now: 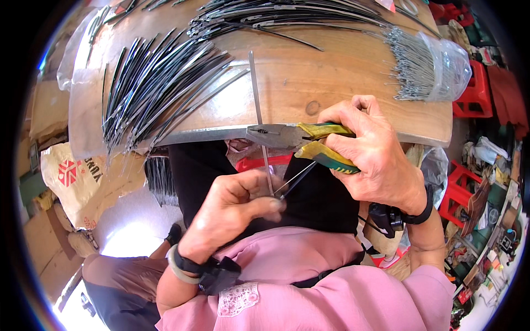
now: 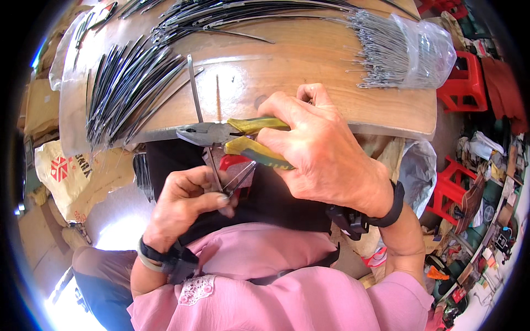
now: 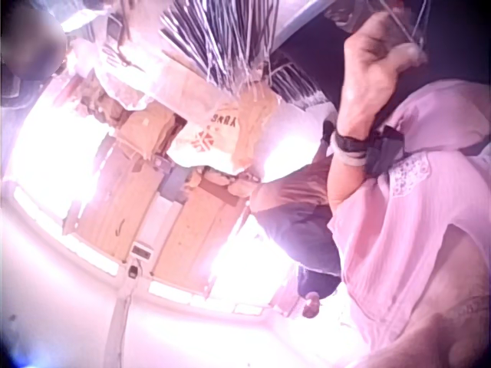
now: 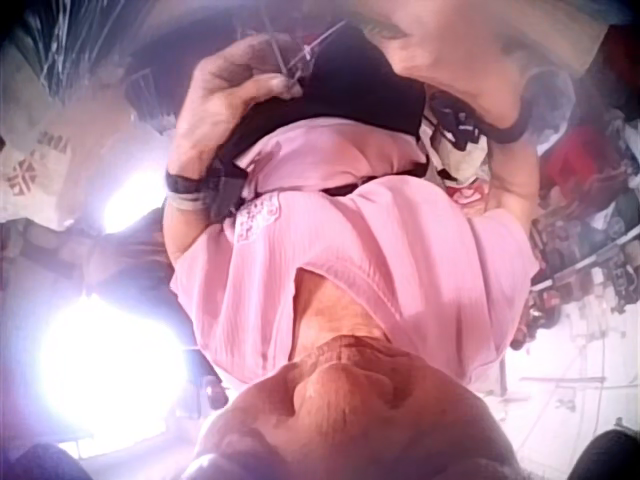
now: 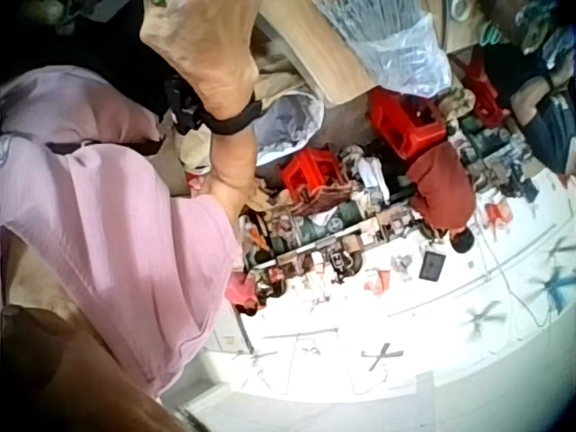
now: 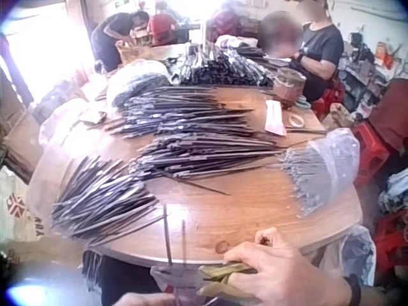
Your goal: The person uses pliers to bend and cut thin metal wires, then inserts them into larger metal rods. The person gathers the finished components into a bundle and places them into a basket on the floor.
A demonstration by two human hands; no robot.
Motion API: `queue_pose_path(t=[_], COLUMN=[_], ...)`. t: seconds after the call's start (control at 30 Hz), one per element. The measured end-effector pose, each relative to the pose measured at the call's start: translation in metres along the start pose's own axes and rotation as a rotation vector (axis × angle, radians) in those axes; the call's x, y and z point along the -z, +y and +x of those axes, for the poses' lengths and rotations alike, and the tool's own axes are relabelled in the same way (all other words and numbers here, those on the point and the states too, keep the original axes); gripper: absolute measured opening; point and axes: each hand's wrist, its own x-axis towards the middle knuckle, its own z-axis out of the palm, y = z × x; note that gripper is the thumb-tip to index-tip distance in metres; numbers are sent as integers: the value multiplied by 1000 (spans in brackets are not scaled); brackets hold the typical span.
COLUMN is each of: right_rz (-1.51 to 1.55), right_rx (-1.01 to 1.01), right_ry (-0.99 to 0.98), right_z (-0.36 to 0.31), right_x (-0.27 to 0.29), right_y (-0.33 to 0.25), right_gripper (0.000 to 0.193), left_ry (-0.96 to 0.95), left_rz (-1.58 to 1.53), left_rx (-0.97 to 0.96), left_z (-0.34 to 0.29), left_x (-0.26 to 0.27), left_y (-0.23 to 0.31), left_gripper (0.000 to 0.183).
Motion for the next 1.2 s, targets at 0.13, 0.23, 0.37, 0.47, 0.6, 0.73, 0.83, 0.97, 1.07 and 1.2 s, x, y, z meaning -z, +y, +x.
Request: queue_pose_path(t=[0.13, 0.23, 0.37, 0.47, 0.6, 0.73, 0.83, 0.97, 1.07, 1.2], right_rz=[-12, -2, 48, 5, -123, 203, 357, 410, 345, 289], right_rx=[3, 34, 50, 39, -11, -301, -371, -325, -244, -197], right_ry=[28, 32, 12, 26, 170, 97, 3, -69, -132, -167], right_z=[-1, 1, -2, -3, -7, -35, -41, -39, -29, -23], right_x=[3, 3, 0, -2, 10, 7, 5, -7, -8, -9], right_y=[-6, -15, -20, -17, -19, -18, -31, -31, -30, -30], right_gripper=[30, 26, 25, 26, 22, 21, 34, 35, 37, 37], left_ry=[-95, -171, -198, -76, -19, 54, 138, 268, 260, 263], left_rz=[106, 89, -45, -284, -498, -479, -311, -104, -108, -87], left_rx=[-214, -107, 186, 307, 100, -133, -259, -369, -430, -413], left_z=[5, 11, 10, 10, 7, 1, -6, -8, -5, 1], left_x=[14, 15, -12, -19, -22, -21, -24, -32, -26, -20], left_y=[14, 18, 27, 19, 4, 3, 7, 10, 3, -2], left_gripper=[28, 21, 22, 18, 17, 14, 9, 7, 5, 6])
